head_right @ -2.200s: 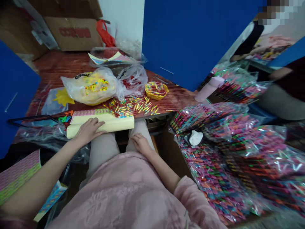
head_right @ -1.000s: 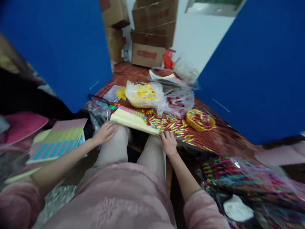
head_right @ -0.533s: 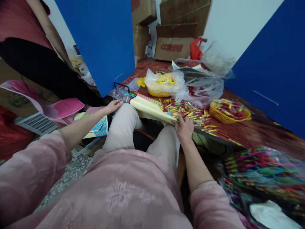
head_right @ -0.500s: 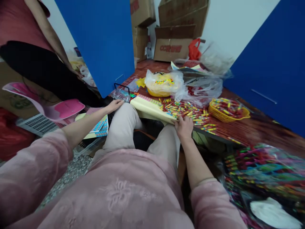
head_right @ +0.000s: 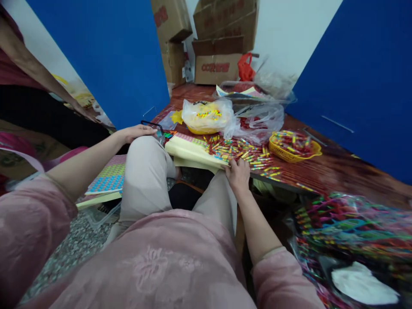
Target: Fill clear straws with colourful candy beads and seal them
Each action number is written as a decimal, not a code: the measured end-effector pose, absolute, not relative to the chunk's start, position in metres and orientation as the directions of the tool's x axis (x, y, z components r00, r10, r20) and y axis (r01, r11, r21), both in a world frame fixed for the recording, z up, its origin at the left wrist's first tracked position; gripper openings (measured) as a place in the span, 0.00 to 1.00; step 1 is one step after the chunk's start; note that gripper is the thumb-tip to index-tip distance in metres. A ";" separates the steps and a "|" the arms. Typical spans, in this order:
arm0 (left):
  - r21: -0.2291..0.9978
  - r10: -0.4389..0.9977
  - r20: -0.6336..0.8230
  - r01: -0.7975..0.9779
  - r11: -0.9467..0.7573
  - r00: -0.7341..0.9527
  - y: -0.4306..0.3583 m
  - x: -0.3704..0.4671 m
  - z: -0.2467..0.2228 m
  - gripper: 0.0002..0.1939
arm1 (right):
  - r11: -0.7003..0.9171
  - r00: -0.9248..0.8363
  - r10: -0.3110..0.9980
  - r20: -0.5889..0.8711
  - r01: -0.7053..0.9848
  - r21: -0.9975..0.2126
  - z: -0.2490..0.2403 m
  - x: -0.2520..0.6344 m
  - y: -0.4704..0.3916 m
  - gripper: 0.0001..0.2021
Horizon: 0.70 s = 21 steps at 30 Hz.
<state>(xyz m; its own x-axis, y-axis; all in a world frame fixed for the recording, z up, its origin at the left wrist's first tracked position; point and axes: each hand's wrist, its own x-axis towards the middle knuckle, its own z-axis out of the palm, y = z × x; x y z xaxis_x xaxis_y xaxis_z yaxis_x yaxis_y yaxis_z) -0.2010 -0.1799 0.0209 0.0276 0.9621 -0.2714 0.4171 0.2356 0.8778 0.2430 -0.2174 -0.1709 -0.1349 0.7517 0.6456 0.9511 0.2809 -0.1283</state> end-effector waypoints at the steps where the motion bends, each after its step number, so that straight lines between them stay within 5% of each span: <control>1: 0.883 0.960 -0.279 0.399 0.248 0.022 -0.181 -0.202 0.022 0.26 | 0.279 -0.133 0.752 0.645 0.952 -0.128 -0.171 0.244 -0.217 0.16; 8: 0.868 0.978 -0.205 0.467 0.168 0.030 -0.194 -0.198 0.019 0.27 | 0.276 -0.122 0.761 0.637 0.950 -0.149 -0.167 0.243 -0.219 0.16; 14: 0.813 0.976 -0.084 0.580 -0.048 0.199 -0.175 -0.170 0.007 0.26 | 0.289 -0.093 0.740 0.666 0.938 -0.190 -0.158 0.237 -0.225 0.15; 18: 0.526 0.861 -0.149 0.777 -0.347 0.486 -0.159 -0.149 -0.024 0.16 | 0.313 -0.106 0.743 0.661 0.928 -0.203 -0.147 0.235 -0.229 0.14; 21: 0.301 0.706 -0.237 0.741 -0.600 0.668 -0.160 -0.138 -0.059 0.09 | 0.352 -0.133 0.757 0.640 0.908 -0.227 -0.148 0.241 -0.234 0.11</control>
<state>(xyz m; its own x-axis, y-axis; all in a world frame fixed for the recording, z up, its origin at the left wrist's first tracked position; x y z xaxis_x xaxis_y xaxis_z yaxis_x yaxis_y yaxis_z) -0.1376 -0.1597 -0.0592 0.6676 0.7058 -0.2369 0.7412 -0.6000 0.3010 0.2413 -0.2345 -0.1476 -0.1330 0.7570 0.6397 0.9080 0.3517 -0.2275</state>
